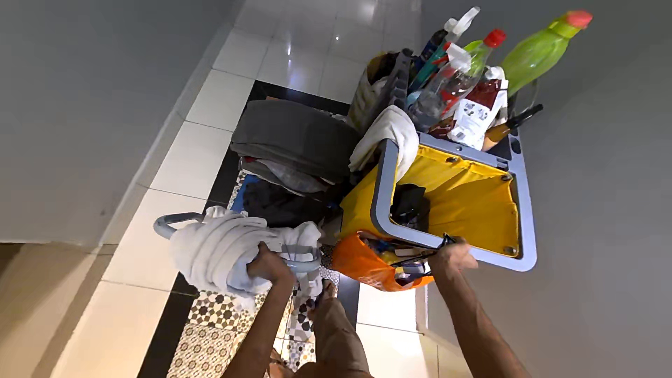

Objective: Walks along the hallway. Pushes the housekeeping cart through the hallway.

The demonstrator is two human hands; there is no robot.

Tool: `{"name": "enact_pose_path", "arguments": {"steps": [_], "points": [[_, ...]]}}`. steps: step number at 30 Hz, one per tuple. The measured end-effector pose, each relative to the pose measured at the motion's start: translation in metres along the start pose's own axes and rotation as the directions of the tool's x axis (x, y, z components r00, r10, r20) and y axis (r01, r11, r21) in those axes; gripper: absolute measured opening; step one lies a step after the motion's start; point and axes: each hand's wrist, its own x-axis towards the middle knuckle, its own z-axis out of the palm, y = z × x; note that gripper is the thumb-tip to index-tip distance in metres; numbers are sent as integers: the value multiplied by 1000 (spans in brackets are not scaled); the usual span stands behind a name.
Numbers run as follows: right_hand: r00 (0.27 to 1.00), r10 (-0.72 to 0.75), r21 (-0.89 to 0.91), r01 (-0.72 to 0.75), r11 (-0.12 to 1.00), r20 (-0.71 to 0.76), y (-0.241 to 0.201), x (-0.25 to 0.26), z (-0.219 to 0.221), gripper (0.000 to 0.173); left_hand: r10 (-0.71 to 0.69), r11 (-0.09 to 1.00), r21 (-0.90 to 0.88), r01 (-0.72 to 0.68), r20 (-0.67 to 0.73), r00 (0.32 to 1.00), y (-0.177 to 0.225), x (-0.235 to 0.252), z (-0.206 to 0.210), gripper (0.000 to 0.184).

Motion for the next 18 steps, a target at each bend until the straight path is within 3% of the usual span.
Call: {"name": "enact_pose_path", "arguments": {"steps": [10, 14, 16, 17, 18], "points": [[996, -37, 304, 62, 951, -87, -92, 84, 137, 60, 74, 992, 98, -76, 20, 997, 38, -13, 141, 38], [998, -9, 241, 25, 970, -67, -143, 111, 196, 68, 128, 941, 318, -113, -26, 991, 67, -22, 210, 48], [1000, 1, 154, 3, 988, -29, -173, 126, 228, 72, 170, 859, 488, -155, 13, 985, 82, -26, 248, 53], [1000, 3, 129, -1, 992, -13, -188, 131, 243, 72, 201, 760, 615, -208, 81, 976, 89, -28, 265, 51], [1000, 0, 117, 0, 993, -5, -204, 136, 260, 71, 226, 583, 758, -292, 193, 955, 98, -32, 282, 44]]}}
